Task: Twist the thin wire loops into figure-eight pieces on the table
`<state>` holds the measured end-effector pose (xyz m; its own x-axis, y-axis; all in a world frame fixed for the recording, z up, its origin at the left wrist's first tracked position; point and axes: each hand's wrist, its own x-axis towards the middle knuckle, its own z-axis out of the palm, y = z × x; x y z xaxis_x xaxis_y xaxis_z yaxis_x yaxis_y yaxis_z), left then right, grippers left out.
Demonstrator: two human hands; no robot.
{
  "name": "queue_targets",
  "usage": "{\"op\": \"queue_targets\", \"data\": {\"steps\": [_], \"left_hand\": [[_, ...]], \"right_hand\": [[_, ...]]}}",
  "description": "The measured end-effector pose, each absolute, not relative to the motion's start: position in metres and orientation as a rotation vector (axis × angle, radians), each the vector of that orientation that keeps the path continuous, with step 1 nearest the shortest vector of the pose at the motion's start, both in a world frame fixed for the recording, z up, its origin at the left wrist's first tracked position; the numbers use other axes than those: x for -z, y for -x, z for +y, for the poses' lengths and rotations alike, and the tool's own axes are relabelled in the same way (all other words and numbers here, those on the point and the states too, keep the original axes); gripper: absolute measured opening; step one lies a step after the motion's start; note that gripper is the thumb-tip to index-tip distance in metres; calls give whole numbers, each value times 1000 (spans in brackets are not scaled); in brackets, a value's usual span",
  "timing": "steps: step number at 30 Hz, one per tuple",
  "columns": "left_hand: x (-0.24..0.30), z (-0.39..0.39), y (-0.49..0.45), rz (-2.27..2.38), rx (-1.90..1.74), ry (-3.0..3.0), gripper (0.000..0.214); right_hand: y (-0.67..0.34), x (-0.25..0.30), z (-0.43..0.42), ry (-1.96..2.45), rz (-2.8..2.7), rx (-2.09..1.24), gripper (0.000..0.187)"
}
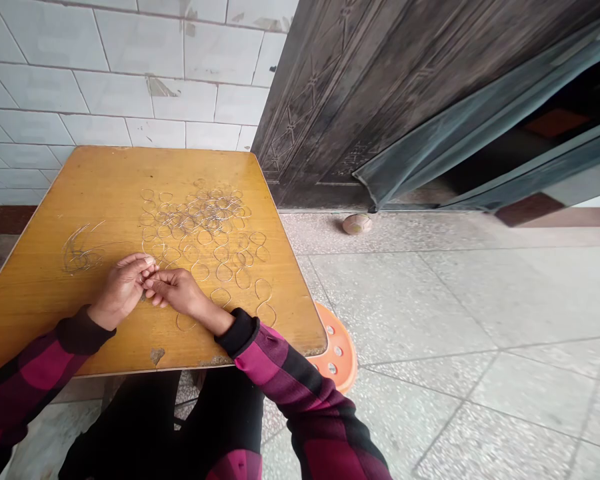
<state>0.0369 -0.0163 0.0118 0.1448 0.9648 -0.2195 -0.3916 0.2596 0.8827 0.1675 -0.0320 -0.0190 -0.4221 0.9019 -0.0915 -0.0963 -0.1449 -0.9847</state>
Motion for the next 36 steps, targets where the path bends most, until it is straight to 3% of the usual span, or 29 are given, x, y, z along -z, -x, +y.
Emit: {"op": "queue_targets", "data": {"steps": [7,11,18,27,36], "left_hand": [[-8,-15,-37,950,-1177,-853,13],[-4,-14,-36,984,-1222,-961,10],[1,-20,-36,1009,-962,-1199,11],[3,-20,-41,1110,-1078,-1114,8],[2,-20,-44,1096,-1071,-1008,8]], "right_hand": [[-174,15,-30,1020,-1376,-1681,38],[-187,5,-25,1073,-1374,-1458,35],[-209,-6,-11,1054,-1418,-1185,31],[-208,-9,-18,1275,-1875,-374,24],[-201,-5,-19,1355,-1862,-331,20]]}}
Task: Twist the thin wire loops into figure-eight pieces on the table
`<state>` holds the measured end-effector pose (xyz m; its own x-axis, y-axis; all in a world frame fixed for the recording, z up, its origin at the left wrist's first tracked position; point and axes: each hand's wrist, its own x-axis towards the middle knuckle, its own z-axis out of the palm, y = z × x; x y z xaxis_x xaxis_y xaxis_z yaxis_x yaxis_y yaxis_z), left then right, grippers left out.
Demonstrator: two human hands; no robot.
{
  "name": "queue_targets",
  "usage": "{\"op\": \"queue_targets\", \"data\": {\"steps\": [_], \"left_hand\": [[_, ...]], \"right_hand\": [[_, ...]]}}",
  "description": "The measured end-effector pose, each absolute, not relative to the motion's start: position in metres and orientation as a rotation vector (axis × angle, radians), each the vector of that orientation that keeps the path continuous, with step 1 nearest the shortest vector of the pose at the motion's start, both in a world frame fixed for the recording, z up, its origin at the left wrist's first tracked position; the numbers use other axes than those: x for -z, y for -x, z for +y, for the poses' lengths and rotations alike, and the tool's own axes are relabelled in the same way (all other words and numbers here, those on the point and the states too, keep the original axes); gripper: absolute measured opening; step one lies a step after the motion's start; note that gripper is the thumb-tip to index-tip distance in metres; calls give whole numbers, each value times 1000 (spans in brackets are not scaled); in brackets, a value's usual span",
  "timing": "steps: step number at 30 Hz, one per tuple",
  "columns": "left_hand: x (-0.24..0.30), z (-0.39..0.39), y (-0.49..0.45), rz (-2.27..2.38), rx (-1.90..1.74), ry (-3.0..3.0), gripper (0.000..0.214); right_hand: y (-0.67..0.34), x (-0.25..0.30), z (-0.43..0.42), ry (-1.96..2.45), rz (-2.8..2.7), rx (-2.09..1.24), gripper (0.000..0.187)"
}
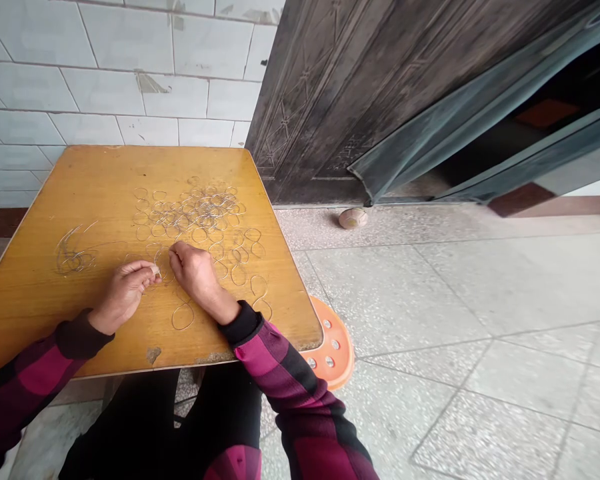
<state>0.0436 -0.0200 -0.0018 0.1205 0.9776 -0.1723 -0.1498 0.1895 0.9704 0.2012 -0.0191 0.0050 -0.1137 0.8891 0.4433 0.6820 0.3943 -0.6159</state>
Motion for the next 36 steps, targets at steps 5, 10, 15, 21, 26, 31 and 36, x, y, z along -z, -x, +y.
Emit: {"op": "queue_targets", "data": {"steps": [5,10,15,21,26,31,36], "left_hand": [[0,-19,-41,1023,-936,-1053,17],[-3,-20,-36,975,-834,-1113,20],[-4,-19,-30,1013,-834,-1272,18],[-7,-20,-29,1044,-738,-1385,13],[-8,-20,-30,1016,-697,-1323,17],[-10,-19,-32,988,-709,-1235,16],[-7,-18,-31,972,-700,-1258,16]], "right_hand": [[-208,-10,-17,1303,-1836,-437,20],[-212,-14,-18,1355,-1796,-431,20],[-216,-16,-19,1375,-1761,-449,20],[-218,-17,-19,1302,-1829,-409,18],[-219,-19,-19,1233,-1889,-420,16],[-220,-20,-19,1156,-1918,-451,20],[-220,-18,-18,1089,-1968,-436,26]]}}
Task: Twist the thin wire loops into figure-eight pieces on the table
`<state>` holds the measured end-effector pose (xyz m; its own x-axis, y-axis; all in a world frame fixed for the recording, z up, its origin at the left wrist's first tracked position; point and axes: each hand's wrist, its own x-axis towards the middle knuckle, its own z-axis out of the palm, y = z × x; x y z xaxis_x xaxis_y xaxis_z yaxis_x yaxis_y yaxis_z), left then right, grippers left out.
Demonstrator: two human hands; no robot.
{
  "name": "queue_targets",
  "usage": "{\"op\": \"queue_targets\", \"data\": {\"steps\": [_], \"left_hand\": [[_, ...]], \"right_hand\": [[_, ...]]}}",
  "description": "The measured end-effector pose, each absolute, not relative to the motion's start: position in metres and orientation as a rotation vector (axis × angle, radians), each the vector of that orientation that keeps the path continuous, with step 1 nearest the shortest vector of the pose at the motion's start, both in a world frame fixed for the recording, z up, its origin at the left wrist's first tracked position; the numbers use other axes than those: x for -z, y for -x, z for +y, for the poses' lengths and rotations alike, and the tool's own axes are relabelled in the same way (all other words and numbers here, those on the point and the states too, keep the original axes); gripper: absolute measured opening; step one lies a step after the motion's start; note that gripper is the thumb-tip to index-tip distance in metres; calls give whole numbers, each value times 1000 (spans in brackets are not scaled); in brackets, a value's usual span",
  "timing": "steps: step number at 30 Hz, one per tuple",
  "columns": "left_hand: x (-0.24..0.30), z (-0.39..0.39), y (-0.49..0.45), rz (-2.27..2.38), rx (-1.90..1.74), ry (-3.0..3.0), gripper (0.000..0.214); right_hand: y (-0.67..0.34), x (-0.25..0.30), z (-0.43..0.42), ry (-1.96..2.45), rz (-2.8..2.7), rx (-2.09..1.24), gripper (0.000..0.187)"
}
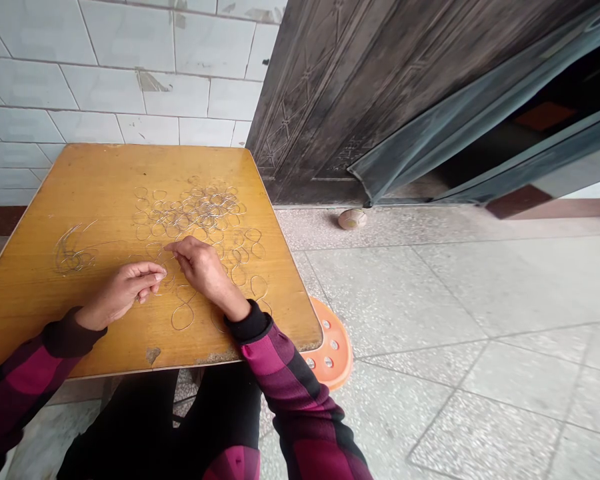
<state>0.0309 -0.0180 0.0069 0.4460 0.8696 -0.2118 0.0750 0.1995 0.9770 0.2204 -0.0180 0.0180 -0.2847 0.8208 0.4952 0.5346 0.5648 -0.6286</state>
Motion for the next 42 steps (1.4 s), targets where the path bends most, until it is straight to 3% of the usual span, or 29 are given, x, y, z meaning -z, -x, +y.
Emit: {"op": "queue_targets", "data": {"steps": [29,34,42], "left_hand": [[-11,-20,-34,986,-713,-1301,21],[-12,-19,-33,948,-699,-1245,16],[-10,-19,-32,923,-662,-1222,17]], "right_hand": [[-220,-16,-18,1038,-2105,-483,22],[-221,-19,-20,893,-2251,-570,42],[-223,-18,-17,818,-2268,-610,36]]}}
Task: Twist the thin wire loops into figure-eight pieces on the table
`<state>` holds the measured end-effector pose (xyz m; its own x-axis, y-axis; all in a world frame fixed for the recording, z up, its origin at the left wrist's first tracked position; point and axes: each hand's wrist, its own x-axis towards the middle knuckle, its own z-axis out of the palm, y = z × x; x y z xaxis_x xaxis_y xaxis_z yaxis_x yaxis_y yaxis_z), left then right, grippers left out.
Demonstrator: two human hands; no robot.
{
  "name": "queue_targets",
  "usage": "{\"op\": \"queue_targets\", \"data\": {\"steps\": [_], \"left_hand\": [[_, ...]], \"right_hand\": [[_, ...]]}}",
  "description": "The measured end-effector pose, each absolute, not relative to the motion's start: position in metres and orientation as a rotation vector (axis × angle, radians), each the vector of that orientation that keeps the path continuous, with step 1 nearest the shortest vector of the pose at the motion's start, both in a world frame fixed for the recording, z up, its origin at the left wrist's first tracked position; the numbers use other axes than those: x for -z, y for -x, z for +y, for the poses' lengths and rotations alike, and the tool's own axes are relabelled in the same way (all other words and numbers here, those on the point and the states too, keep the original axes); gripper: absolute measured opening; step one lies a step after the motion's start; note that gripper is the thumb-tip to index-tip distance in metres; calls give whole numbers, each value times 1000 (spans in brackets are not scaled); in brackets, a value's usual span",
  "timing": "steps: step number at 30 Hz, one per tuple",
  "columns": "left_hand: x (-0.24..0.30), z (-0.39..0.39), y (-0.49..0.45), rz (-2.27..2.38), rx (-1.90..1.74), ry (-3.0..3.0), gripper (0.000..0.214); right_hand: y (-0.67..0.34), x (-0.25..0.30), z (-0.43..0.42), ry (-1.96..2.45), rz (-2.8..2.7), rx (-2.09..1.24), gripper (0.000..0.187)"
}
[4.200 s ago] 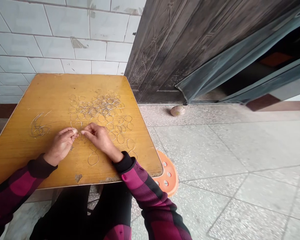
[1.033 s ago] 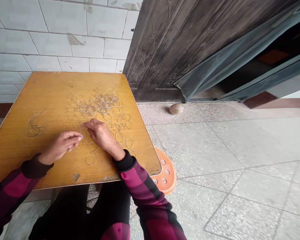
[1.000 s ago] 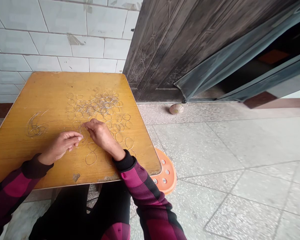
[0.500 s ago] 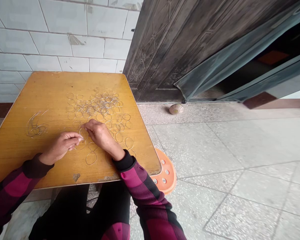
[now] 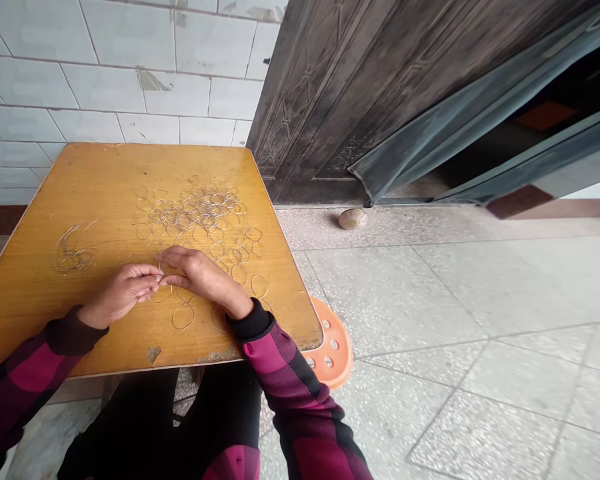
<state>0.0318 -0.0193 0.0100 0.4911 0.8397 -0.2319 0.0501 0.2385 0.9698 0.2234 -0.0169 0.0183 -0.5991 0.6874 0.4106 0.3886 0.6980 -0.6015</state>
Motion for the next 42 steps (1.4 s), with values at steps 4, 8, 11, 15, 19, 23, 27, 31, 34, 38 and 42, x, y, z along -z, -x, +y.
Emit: {"op": "queue_targets", "data": {"steps": [4,8,11,15,19,23,27,31,34,38,42], "left_hand": [[-14,-19,-32,950,-756,-1151,13],[-16,-16,-31,966,-950,-983,15],[-16,-14,-30,953,-1063,-893,15],[-15,-13,-29,931,-1130,-871,14],[-13,-14,-29,920,-1112,-877,13],[-12,-15,-30,927,-1095,-898,13],[-11,-15,-31,941,-1096,-916,14],[-11,-15,-31,942,-1086,-915,14],[-12,-14,-29,941,-1057,-913,13],[-13,-13,-29,949,-1055,-932,12],[-14,-10,-28,939,-1134,-845,12]], "right_hand": [[-224,-20,-19,932,-2100,-667,52],[-219,-12,-21,1066,-1833,-841,37],[-207,1,-23,984,-1616,-1202,24],[-192,12,-25,907,-1313,-1458,21],[-186,11,-26,895,-1195,-1473,20],[-186,11,-26,885,-1187,-1466,19],[-186,10,-27,913,-1209,-1466,19],[-187,9,-27,921,-1214,-1487,19],[-188,8,-27,931,-1227,-1501,18],[-187,10,-28,930,-1282,-1497,19],[-184,14,-32,946,-1458,-1256,27]]}}
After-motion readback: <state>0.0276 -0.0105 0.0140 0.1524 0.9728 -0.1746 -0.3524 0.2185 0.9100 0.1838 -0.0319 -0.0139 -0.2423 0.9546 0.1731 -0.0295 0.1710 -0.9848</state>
